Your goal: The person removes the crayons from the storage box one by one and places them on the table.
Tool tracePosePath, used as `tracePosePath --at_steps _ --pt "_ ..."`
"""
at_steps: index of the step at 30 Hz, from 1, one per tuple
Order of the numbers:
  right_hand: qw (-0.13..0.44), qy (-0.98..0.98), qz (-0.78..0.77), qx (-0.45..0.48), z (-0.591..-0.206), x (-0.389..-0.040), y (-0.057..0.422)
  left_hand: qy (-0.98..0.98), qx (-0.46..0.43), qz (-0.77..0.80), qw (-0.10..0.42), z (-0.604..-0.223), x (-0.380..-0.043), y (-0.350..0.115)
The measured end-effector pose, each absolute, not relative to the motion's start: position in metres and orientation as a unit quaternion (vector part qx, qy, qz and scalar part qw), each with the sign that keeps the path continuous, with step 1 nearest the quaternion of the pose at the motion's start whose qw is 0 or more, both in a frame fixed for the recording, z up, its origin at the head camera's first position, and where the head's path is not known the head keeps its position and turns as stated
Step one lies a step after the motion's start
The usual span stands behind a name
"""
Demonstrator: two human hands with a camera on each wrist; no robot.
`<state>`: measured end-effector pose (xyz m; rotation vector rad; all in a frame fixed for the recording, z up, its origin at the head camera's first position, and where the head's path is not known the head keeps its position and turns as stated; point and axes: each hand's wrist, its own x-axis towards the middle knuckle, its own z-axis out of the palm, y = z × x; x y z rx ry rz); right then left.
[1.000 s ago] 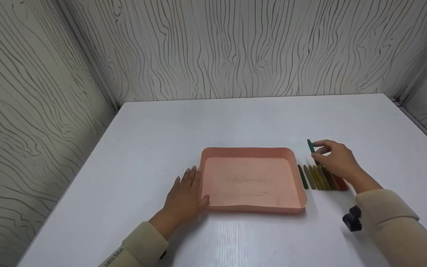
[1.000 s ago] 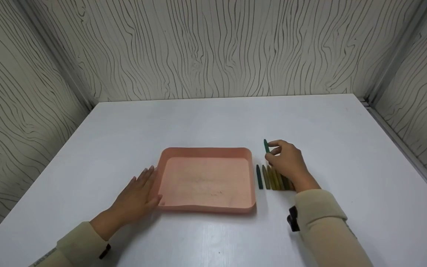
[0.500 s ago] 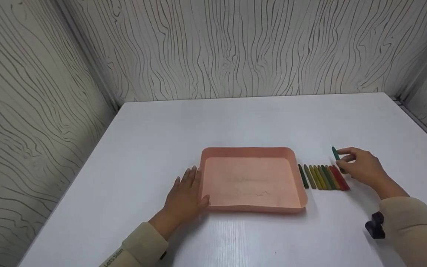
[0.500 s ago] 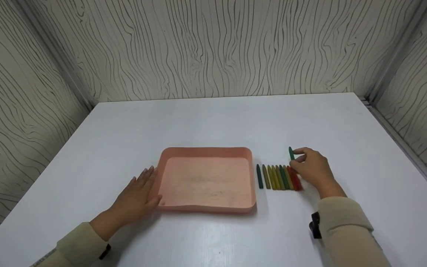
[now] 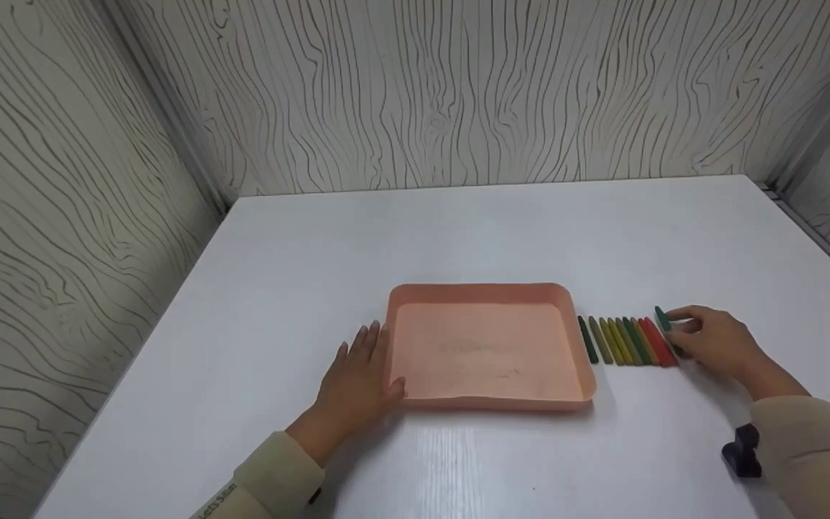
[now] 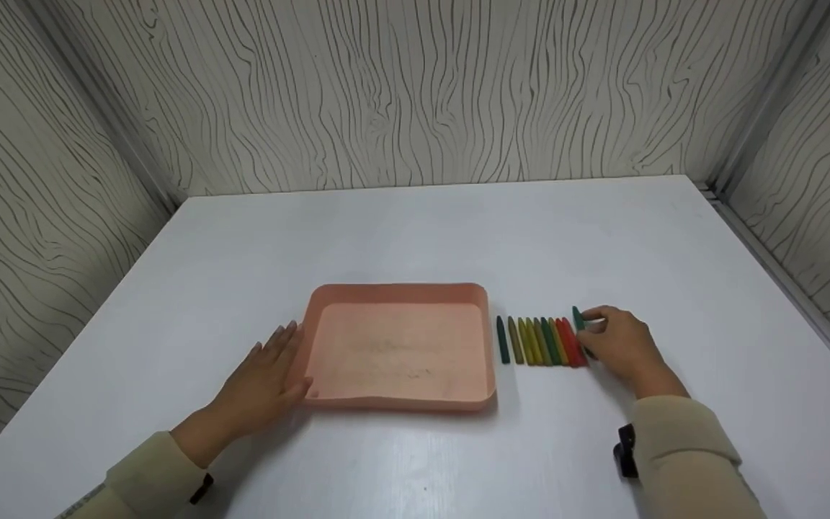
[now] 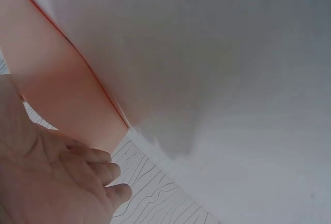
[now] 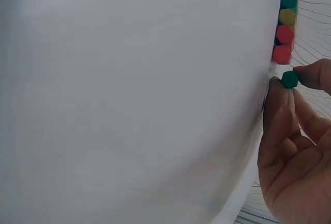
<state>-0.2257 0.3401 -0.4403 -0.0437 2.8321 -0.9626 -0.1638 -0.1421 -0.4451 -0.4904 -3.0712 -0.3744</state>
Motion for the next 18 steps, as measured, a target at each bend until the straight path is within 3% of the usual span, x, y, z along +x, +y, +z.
tracePosePath --at_steps 18 --pt "0.096 0.949 -0.300 -0.014 -0.4374 -0.2213 0.3378 -0.979 -0.165 -0.120 0.014 -0.4471 -0.1644 -0.1429"
